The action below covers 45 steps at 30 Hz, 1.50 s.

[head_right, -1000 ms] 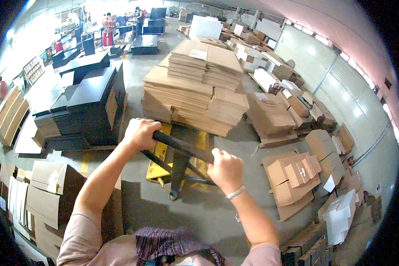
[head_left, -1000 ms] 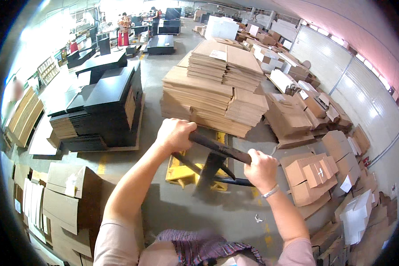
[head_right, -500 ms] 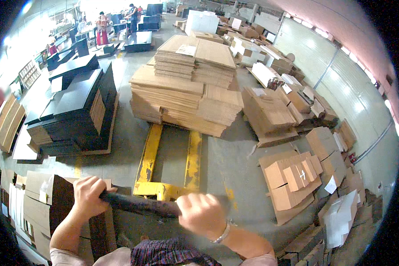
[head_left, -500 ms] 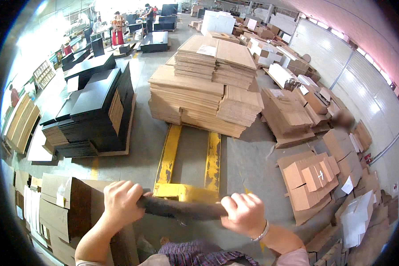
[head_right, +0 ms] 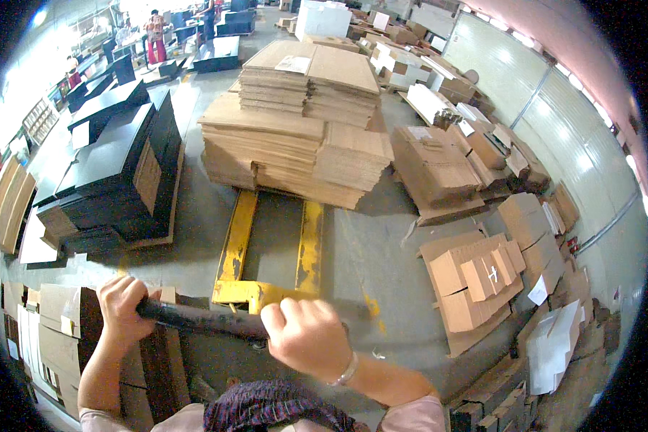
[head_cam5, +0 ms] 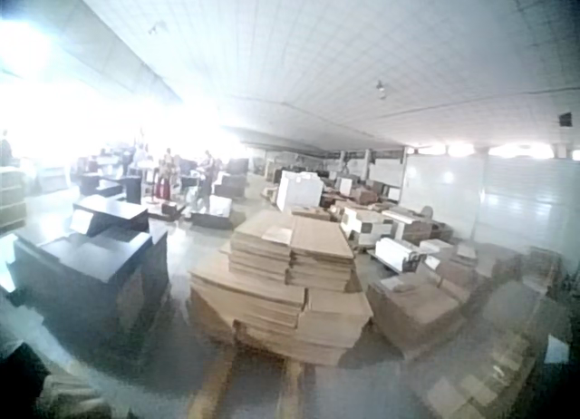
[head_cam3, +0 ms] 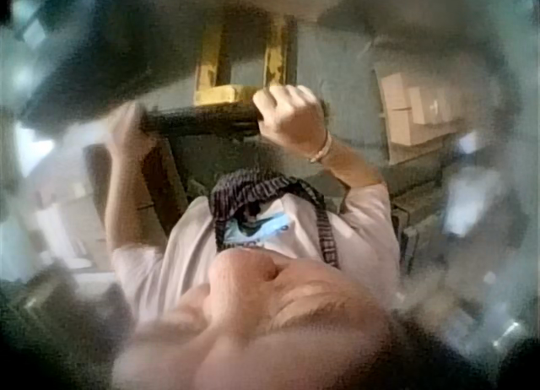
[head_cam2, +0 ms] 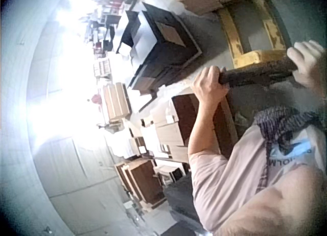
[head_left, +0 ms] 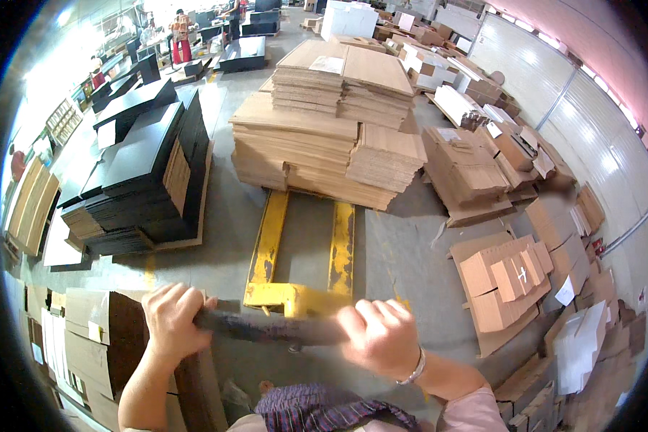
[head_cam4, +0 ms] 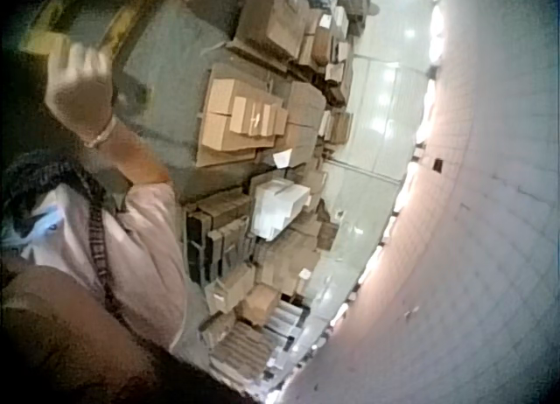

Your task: The person uses a yellow manual pallet jack to lift and transport a stack of flat cardboard sheets across a warehouse floor. They maneuver the jack through aisles of stacked boxes and other materials, repositioning the load multiple times.

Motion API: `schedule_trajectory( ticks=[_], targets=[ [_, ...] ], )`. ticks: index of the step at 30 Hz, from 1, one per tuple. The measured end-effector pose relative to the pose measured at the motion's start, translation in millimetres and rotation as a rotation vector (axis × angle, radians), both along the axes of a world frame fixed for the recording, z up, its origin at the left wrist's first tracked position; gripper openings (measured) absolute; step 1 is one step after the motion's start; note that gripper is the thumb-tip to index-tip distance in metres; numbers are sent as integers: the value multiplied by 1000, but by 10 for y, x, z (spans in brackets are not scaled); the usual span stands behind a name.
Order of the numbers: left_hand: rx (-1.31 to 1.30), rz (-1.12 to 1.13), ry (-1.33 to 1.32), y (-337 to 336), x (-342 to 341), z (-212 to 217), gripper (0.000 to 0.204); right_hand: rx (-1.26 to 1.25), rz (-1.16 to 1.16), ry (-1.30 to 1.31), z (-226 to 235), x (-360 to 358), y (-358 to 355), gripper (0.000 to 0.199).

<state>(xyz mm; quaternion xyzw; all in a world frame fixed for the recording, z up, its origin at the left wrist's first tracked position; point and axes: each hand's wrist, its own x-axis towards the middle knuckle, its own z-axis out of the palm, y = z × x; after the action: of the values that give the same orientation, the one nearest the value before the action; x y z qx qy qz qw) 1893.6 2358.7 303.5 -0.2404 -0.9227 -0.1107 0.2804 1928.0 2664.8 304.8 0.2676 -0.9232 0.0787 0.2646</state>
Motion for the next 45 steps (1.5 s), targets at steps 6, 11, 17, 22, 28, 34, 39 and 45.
schedule_trajectory(
  ticks=[6, 11, 17, 22, 28, 34, 39, 45],
  targets=[
    [37, -48, 82, 18, -717, -52, 36, -23, -41, 25, -31, -634, -72, 16],
    [13, -46, 63, 64, -1353, -24, 32, -83, -114, 119, -111, -1274, -80, 18],
    [4, -80, -15, 58, -2168, -42, 29, -81, -221, 116, -164, -1989, -116, 15],
    [-27, -95, -50, 95, -2864, -13, 22, -90, -297, 86, -124, -2567, -121, 13],
    [-37, -104, -37, 151, -3647, -102, 16, -46, -334, 79, -141, -3258, -36, 13],
    [-12, -88, -1, 251, -4315, -104, 14, -14, -316, 113, -162, -3975, 35, 5],
    [-50, -78, -46, 345, -4757, -52, 14, -40, -288, 71, -150, -4399, 138, 8],
    [-68, -77, -52, 413, -5280, -61, 12, -39, -265, 26, -134, -4926, 229, 11]
  ],
)
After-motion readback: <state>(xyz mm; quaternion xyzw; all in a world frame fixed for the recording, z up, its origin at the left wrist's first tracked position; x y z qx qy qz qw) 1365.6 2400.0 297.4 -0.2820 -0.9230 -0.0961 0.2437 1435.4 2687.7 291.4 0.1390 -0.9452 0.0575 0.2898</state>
